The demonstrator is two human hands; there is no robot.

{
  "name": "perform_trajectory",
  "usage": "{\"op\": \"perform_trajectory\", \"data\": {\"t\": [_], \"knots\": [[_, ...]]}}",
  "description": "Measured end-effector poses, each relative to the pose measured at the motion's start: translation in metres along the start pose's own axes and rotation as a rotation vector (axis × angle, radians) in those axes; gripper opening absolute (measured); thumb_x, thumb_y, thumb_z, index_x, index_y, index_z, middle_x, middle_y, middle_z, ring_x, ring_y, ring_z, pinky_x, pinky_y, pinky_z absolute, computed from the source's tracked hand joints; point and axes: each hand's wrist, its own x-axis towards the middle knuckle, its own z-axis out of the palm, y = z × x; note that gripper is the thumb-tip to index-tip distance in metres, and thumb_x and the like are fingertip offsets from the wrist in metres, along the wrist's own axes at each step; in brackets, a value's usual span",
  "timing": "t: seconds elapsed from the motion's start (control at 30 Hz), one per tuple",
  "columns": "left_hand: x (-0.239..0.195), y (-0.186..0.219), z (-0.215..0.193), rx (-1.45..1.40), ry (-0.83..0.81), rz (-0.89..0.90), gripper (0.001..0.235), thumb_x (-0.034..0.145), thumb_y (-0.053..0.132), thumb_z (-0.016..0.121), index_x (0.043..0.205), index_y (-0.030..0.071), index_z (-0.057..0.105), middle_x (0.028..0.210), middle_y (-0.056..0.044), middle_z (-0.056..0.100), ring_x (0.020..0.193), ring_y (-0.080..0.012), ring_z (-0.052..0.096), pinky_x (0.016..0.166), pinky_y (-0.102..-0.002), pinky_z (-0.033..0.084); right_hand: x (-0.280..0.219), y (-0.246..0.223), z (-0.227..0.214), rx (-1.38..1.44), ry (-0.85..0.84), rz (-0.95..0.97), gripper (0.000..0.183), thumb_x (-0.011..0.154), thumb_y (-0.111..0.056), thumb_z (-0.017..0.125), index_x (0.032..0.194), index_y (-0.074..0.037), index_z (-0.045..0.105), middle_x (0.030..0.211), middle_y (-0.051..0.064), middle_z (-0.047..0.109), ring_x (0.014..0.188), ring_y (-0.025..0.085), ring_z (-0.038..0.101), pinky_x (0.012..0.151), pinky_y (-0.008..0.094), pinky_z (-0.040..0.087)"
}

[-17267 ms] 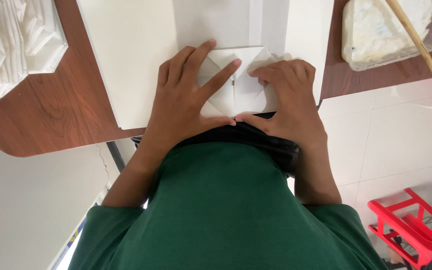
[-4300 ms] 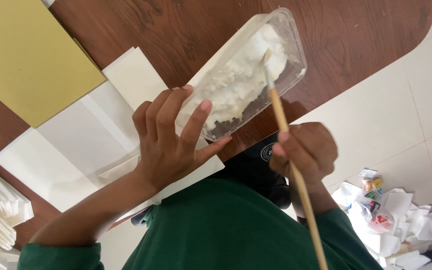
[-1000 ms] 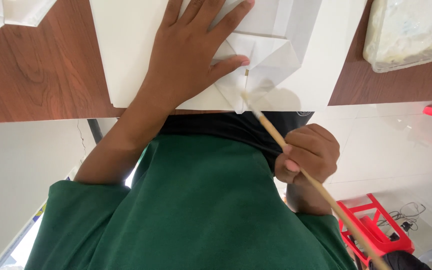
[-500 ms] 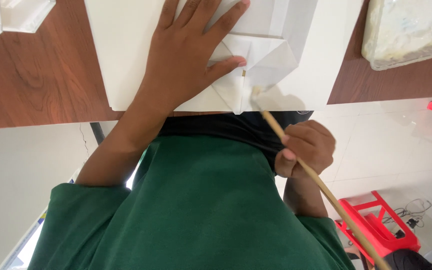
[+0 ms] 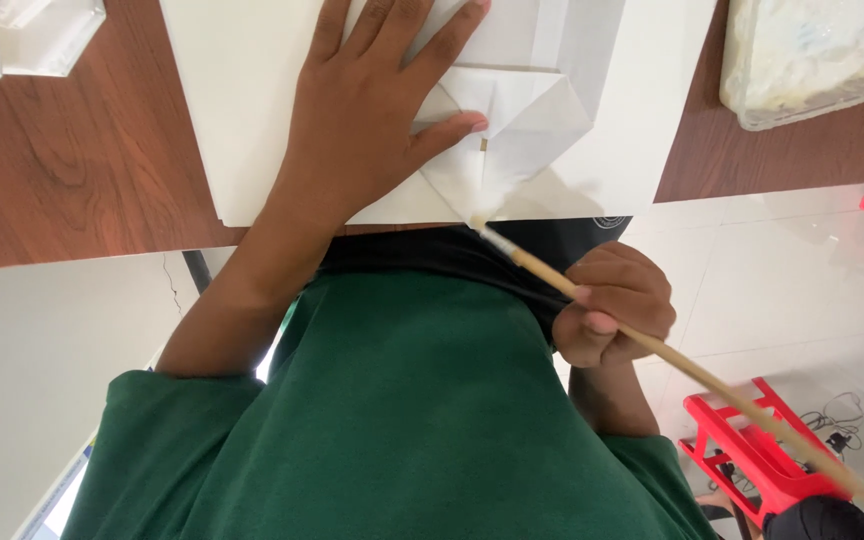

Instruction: The person applies white paste to the edges of a folded white paper structure using a brush, then presses the edges together to bond them. They repeat this process on different sections and later place a yellow cardboard piece onto the assembly.

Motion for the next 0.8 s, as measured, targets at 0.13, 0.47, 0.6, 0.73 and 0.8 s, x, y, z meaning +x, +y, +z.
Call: {"op": "perform_trajectory", "data": {"t": [0.13,0.47,0.6,0.73,0.8], "knots": [[-0.001,0.000,-0.001,-0.014,-0.001,-0.012,0.066,0.115,0.055,0.078,0.156,0.009,0.055,0.154,-0.020,0.049,0.139,-0.0369,0.054,0.117,-0.053,0.029,0.006,-0.006,0.007,-0.205,0.016,-0.044,0.037,0.108,-0.035,0.055,0.085,-0.006,0.053,0.064,0.017,0.056,0.044,0.025,0.050,0.042,0.037,0.042],[-0.003,0.011,-0.014,0.016,0.098,0.104,0.064,0.112,0.056,0.066,0.152,0.007,0.056,0.152,-0.023,0.049,0.140,-0.0423,0.046,0.113,-0.063,0.030,0.004,-0.009,0.003,0.071,0.094,-0.021,0.026,0.105,-0.024,0.057,0.090,-0.004,0.051,0.067,0.008,0.052,0.038,0.017,0.042,0.034,0.031,0.035],[-0.010,0.048,-0.044,-0.124,0.307,0.341,0.057,0.115,0.055,0.048,0.128,0.006,0.073,0.127,-0.019,0.075,0.128,-0.0445,0.065,0.109,-0.075,0.026,0.027,-0.036,0.024,0.028,0.250,0.252,0.028,0.105,-0.030,0.059,0.107,-0.014,0.035,0.062,0.013,0.048,0.038,0.023,0.050,0.033,0.029,0.033],[-0.017,0.073,-0.059,-0.093,0.204,0.532,0.028,0.114,0.040,0.074,0.127,0.015,0.069,0.117,-0.002,0.076,0.121,-0.0276,0.072,0.113,-0.068,0.029,0.022,-0.038,0.019,0.143,0.212,0.340,0.023,0.106,-0.021,0.056,0.107,-0.012,0.035,0.080,0.023,0.060,0.047,0.023,0.057,0.044,0.028,0.047],[-0.016,0.077,-0.056,-0.167,0.239,0.532,0.021,0.103,0.001,0.088,0.115,0.015,0.079,0.095,0.002,0.076,0.110,-0.0260,0.077,0.117,-0.063,0.025,0.015,-0.031,0.012,0.338,0.116,0.400,0.016,0.105,-0.017,0.060,0.108,-0.011,0.046,0.074,0.022,0.063,0.054,0.027,0.066,0.047,0.028,0.053]]}}
